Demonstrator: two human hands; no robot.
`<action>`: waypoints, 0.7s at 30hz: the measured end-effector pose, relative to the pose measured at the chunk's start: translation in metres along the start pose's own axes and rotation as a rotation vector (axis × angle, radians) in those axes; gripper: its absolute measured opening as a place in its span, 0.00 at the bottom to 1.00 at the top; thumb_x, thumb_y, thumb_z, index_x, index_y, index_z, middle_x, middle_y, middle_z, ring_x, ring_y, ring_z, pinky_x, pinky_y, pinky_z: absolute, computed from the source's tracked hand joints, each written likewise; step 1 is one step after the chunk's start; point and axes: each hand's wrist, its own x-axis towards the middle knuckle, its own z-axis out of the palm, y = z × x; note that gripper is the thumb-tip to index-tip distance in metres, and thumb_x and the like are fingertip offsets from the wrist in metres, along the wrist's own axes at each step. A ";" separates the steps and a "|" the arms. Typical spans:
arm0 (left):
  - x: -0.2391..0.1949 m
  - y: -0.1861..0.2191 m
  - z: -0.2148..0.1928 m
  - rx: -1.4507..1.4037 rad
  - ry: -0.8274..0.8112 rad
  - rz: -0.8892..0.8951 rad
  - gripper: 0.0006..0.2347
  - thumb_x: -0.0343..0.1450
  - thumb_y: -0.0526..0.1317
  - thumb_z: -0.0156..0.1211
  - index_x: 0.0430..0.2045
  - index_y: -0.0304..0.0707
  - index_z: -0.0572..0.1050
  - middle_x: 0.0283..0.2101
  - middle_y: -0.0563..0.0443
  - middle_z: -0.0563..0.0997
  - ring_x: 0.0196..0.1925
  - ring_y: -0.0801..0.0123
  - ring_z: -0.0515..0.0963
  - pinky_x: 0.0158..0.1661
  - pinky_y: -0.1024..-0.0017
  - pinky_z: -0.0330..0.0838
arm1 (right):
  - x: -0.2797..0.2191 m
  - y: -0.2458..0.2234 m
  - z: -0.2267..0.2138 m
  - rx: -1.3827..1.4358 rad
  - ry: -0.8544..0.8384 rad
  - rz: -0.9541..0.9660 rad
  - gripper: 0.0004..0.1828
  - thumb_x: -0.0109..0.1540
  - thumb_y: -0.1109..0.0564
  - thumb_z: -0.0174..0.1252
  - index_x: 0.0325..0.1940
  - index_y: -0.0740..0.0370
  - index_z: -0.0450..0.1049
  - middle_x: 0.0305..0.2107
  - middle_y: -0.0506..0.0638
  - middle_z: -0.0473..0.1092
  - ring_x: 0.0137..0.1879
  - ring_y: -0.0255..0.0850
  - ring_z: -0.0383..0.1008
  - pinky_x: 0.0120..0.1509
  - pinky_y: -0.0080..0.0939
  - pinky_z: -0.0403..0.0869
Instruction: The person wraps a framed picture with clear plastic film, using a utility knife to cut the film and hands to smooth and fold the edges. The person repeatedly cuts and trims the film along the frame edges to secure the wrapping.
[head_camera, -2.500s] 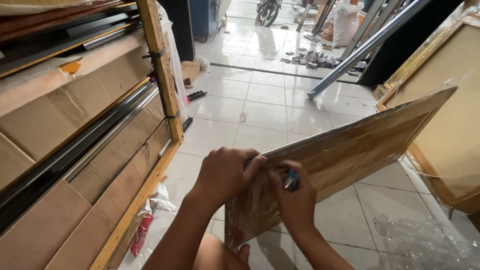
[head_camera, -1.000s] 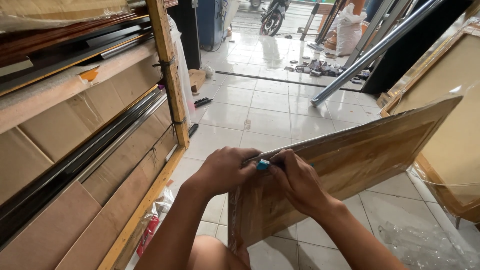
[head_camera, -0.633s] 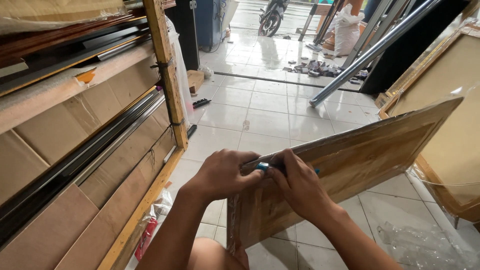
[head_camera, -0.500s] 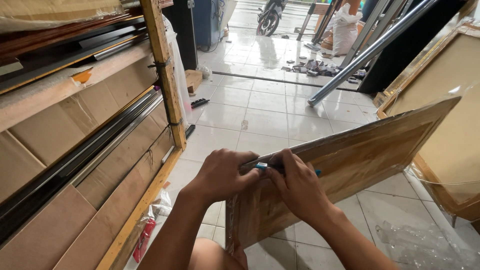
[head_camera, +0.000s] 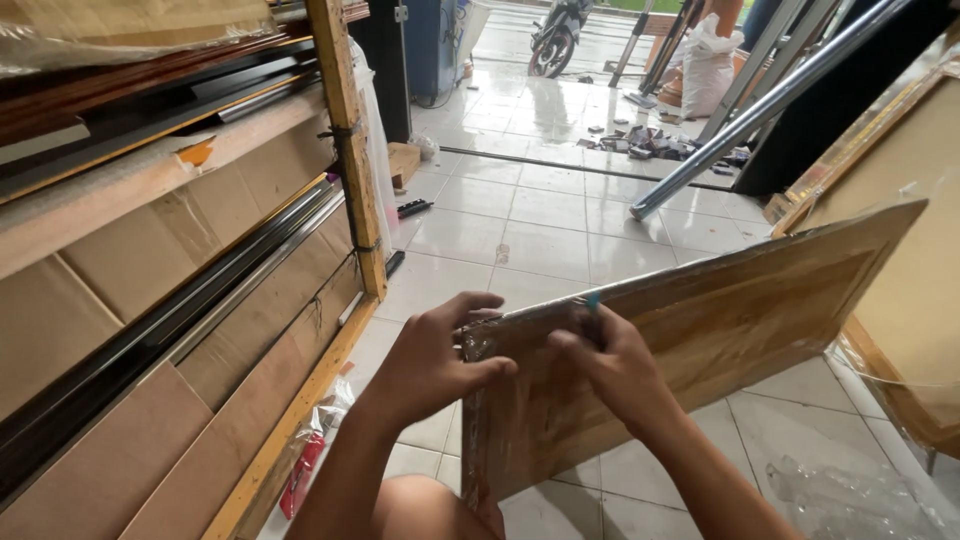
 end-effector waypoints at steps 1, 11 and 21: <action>-0.004 -0.014 0.007 0.001 0.005 -0.003 0.33 0.63 0.40 0.80 0.67 0.42 0.78 0.57 0.24 0.87 0.57 0.28 0.88 0.53 0.45 0.89 | 0.002 0.005 0.000 0.001 -0.005 -0.001 0.16 0.64 0.47 0.74 0.42 0.60 0.80 0.28 0.51 0.73 0.40 0.45 0.77 0.48 0.48 0.76; -0.019 -0.037 0.030 -0.476 0.340 -0.167 0.10 0.71 0.35 0.73 0.46 0.35 0.91 0.41 0.44 0.96 0.45 0.65 0.96 0.50 0.72 0.91 | 0.002 -0.040 0.029 -0.409 0.025 -0.416 0.21 0.59 0.59 0.66 0.54 0.44 0.89 0.51 0.42 0.81 0.53 0.40 0.83 0.58 0.42 0.78; -0.017 -0.019 0.019 -0.140 0.421 -0.057 0.09 0.64 0.34 0.82 0.36 0.40 0.91 0.41 0.43 0.93 0.46 0.45 0.94 0.41 0.61 0.94 | 0.009 -0.046 0.028 -0.518 -0.064 -0.361 0.25 0.58 0.61 0.71 0.60 0.46 0.88 0.47 0.54 0.85 0.52 0.65 0.87 0.52 0.62 0.86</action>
